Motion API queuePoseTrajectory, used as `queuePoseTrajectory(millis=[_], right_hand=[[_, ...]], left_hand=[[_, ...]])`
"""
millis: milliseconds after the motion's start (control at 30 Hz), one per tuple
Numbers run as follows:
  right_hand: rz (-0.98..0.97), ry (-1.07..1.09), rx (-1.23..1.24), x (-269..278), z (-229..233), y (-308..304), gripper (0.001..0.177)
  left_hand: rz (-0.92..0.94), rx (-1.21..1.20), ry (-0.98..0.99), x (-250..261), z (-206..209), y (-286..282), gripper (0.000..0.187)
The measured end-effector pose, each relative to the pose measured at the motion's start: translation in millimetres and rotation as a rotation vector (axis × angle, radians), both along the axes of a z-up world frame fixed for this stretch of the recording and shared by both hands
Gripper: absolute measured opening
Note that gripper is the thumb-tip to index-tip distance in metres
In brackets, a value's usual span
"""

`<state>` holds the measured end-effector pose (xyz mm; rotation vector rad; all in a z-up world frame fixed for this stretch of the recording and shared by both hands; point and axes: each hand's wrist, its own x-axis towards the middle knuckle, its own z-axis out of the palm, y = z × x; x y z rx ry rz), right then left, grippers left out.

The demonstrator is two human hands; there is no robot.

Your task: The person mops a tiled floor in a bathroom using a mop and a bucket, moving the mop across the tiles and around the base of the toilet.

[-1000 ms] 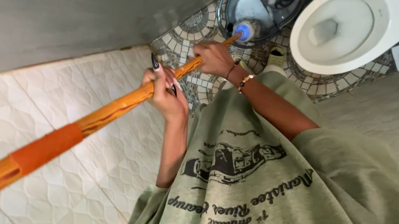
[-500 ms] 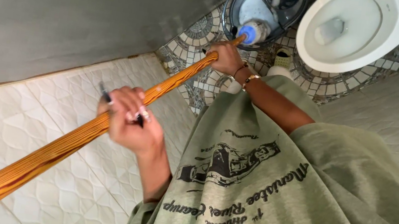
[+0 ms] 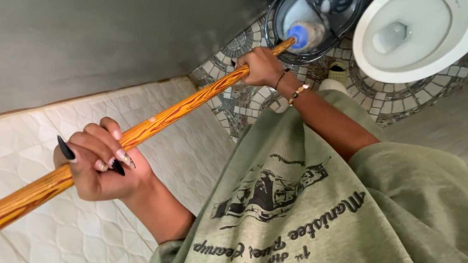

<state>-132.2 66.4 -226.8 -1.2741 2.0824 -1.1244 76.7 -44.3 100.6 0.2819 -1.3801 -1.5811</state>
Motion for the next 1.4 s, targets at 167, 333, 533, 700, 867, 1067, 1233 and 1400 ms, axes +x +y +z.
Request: queuePoseTrajectory(millis=[167,333,533,700,867,1067,1233,1400], right_hand=[[-0.049,0.041,-0.024,-7,11,6,0.021],[-0.061,0.042,-0.119,-16,37,15,0.02],[-0.097,0.095,-0.101,-34,62,11,0.019],[-0.089,0.046,-0.112,-56,78,13,0.022],[-0.097,0.058,-0.08,-80,78,21,0.028],[-0.251,0.182,-0.126,-108,57,31,0.016],[-0.354,0.165,-0.184,-115,67,34,0.028],[-0.434,-0.07,-0.348,-104,99,23,0.029]], left_hand=[[-0.079,-0.024,0.108,2,2,0,0.038],[-0.097,-0.037,0.154,0,6,-1,0.037],[-0.061,-0.201,0.148,-11,28,-8,0.042],[0.078,-0.218,0.073,-25,44,-8,0.041],[0.024,-0.222,0.048,-51,42,-7,0.041],[-0.018,0.035,0.134,-107,1,4,0.04],[0.017,0.242,0.05,-181,-57,33,0.027],[-0.079,0.077,-0.167,-224,-84,62,0.017]])
